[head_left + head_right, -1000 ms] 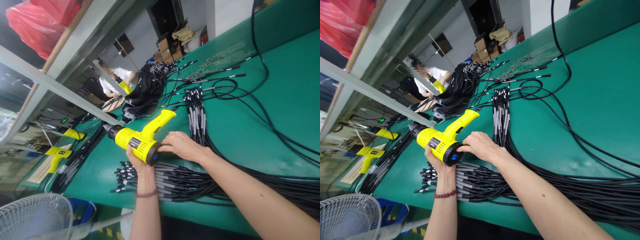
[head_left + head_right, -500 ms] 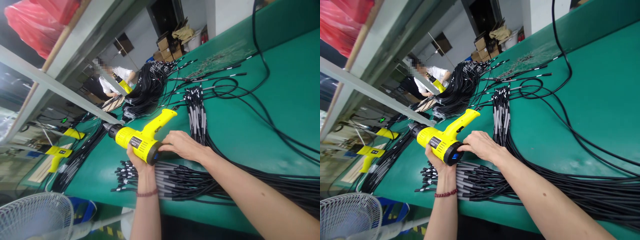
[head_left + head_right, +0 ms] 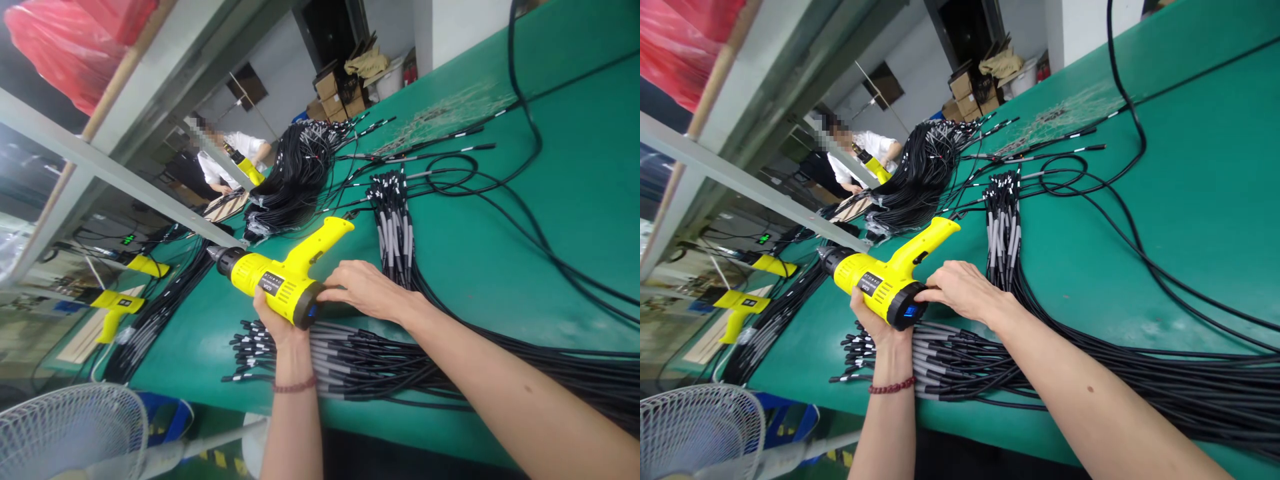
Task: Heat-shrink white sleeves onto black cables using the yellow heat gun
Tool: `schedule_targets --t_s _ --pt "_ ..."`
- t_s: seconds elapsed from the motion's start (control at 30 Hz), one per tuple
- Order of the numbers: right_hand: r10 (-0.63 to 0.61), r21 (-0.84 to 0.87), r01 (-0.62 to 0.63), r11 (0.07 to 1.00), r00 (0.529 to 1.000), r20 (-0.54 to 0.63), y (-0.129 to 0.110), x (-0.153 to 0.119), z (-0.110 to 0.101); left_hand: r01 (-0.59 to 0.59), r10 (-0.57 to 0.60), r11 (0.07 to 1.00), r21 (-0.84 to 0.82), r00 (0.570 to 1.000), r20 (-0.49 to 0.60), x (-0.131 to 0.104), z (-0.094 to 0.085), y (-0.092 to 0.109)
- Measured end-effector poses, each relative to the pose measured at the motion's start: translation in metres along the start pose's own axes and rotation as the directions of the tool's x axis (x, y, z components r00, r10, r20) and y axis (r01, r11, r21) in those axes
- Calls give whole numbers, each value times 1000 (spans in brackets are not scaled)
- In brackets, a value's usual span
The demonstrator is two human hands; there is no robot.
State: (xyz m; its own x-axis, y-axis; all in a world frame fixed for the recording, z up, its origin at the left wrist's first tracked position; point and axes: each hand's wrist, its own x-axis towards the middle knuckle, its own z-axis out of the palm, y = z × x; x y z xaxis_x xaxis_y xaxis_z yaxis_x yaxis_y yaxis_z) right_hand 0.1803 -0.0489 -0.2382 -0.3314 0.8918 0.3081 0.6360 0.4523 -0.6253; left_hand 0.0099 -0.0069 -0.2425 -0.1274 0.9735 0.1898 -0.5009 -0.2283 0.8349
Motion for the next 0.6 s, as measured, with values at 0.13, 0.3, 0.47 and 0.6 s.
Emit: schedule_targets --t_s 0.13,0.3,0.47,0.6 --pt "8 -27 -7 1000 999 40 1 -1 -1 -52 52 998 24 999 -2 0 1 0" --pt "59 -111 -43 993 987 147 12 -10 -2 -63 65 994 87 998 -17 0 0 -3" --pt "185 -294 -146 945 977 109 16 -17 -2 -47 49 989 141 999 -10 -3 1 -8" --pt "265 -405 -251 879 964 -22 17 -16 -2 -76 71 976 206 997 31 -8 5 -11"
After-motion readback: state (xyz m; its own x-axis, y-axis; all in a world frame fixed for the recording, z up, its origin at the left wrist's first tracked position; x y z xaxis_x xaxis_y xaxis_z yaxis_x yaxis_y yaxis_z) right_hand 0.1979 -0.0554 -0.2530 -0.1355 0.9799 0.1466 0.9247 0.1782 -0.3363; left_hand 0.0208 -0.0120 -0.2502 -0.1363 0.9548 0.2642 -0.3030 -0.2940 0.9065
